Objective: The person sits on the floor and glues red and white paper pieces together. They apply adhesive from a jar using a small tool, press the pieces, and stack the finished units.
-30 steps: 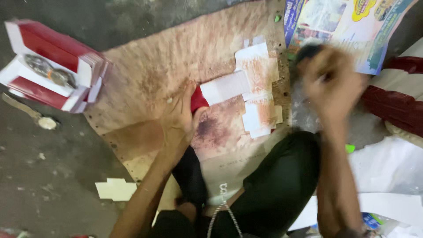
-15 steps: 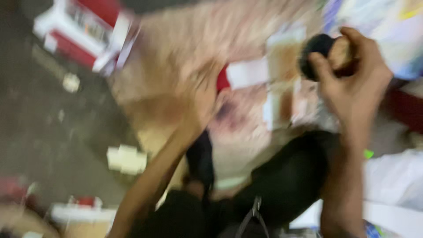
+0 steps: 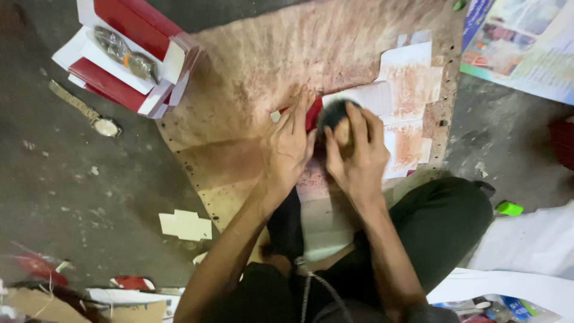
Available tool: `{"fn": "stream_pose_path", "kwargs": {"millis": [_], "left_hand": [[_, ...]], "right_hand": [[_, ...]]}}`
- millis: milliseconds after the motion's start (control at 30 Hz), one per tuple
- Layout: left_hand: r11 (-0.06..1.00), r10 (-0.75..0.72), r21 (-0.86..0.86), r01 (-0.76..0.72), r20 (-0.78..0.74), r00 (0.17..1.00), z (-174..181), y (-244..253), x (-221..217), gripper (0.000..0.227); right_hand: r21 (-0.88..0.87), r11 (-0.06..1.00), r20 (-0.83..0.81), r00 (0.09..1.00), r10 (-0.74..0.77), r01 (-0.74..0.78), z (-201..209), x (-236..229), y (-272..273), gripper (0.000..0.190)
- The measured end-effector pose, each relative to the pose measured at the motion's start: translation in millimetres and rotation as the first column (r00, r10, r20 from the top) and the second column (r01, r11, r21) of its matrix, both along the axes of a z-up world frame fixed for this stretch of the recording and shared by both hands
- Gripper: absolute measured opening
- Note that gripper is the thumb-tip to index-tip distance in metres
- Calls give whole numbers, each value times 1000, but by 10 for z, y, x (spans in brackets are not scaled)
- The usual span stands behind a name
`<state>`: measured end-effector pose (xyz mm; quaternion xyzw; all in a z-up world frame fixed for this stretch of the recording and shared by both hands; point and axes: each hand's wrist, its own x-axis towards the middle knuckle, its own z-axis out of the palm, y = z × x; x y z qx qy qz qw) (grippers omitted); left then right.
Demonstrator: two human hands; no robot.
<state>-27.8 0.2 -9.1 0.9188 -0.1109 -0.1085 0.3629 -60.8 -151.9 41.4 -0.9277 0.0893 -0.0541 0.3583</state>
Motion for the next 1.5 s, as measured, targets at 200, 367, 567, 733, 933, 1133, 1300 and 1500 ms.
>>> {"fn": "stream_pose_path", "kwargs": {"millis": [200,367,567,733,933,1133,1300,1500], "left_hand": [[997,-58,55,52,115,992,111,-54,128,79],[995,-96,57,88,154,983,43,32,156,83],[998,-50,-35,49,-47,998,55,-28,44,66],[991,-84,117,66,155,984,131,13,163,68],[989,-134,63,131,47,990,137,-48,124,70],[985,-138,110,133,36,990,145,-51,147,67],[862,-347,447,238,180,920,122,-78,10,57],[775,-438,576,262,190,879,31,-235,-33,59]], "right_hand": [[11,1000,81,997,-12,11,73,591,-68,51],[-15,999,24,999,40,-40,46,459,-244,52],[-83,996,-27,999,27,-29,-196,-3,-752,48],[-189,976,-60,993,98,-108,-88,501,-723,51],[-287,941,-214,969,120,-180,471,244,-740,49],[115,993,102,995,20,-32,-5,1,-218,47],[-59,998,-122,992,-15,7,-280,15,-563,39],[-150,985,23,996,91,-87,272,414,-1073,47]]}}
